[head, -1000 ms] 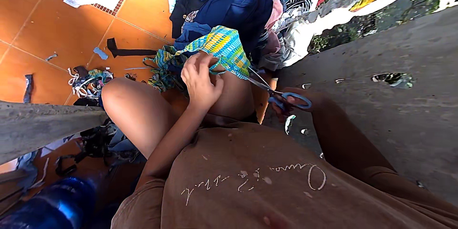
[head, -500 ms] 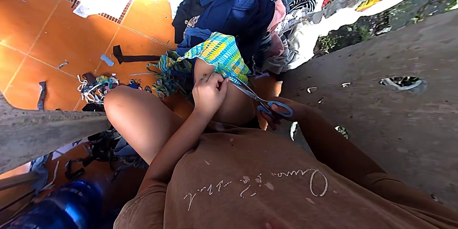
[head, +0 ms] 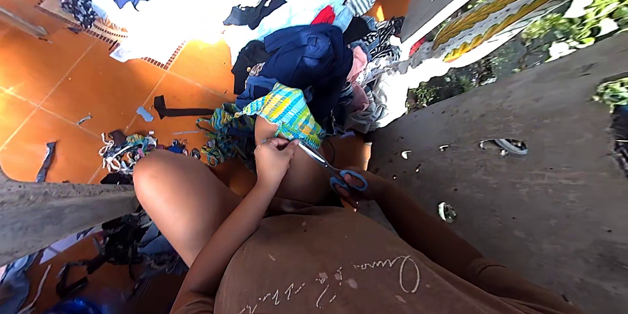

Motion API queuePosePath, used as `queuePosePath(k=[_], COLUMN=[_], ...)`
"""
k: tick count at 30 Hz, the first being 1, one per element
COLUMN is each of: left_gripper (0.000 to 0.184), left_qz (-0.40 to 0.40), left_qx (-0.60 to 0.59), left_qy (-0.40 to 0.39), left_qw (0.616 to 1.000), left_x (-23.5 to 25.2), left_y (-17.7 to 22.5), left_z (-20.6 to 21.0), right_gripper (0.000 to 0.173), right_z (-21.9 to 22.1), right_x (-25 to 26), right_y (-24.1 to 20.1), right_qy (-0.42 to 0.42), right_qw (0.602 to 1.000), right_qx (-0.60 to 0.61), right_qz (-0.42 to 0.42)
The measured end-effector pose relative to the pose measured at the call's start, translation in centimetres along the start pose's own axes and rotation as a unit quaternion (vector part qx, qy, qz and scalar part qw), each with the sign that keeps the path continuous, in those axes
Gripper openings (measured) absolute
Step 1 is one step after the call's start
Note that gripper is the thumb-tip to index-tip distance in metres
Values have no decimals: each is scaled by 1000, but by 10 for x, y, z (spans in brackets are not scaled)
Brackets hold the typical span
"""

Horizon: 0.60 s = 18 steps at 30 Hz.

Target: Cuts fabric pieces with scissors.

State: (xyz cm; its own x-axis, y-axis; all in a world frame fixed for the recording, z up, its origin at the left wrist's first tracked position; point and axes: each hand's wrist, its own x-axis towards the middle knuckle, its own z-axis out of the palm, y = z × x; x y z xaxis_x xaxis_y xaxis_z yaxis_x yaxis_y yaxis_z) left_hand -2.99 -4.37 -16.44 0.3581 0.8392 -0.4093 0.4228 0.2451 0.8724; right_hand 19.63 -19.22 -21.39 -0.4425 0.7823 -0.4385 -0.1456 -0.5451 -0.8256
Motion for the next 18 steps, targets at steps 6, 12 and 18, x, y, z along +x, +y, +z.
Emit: queuePosePath(k=[6,12,18], left_gripper=[18,25,23], left_qz=[23,34,16], left_qx=[-14,61,25], left_qy=[14,41,87], left_qw=[1000,997,996], left_x=[-2,-4,-5], left_y=[-2,-3,0], left_z=[2,6,12], right_gripper=[53,44,51], right_z=[6,5,6], right_x=[3,11,15], right_y=[10,23,18], right_qy=[-1,-89,-67], right_qw=[997,979,989], right_qx=[75,167,121], right_qz=[-19,-78,-60])
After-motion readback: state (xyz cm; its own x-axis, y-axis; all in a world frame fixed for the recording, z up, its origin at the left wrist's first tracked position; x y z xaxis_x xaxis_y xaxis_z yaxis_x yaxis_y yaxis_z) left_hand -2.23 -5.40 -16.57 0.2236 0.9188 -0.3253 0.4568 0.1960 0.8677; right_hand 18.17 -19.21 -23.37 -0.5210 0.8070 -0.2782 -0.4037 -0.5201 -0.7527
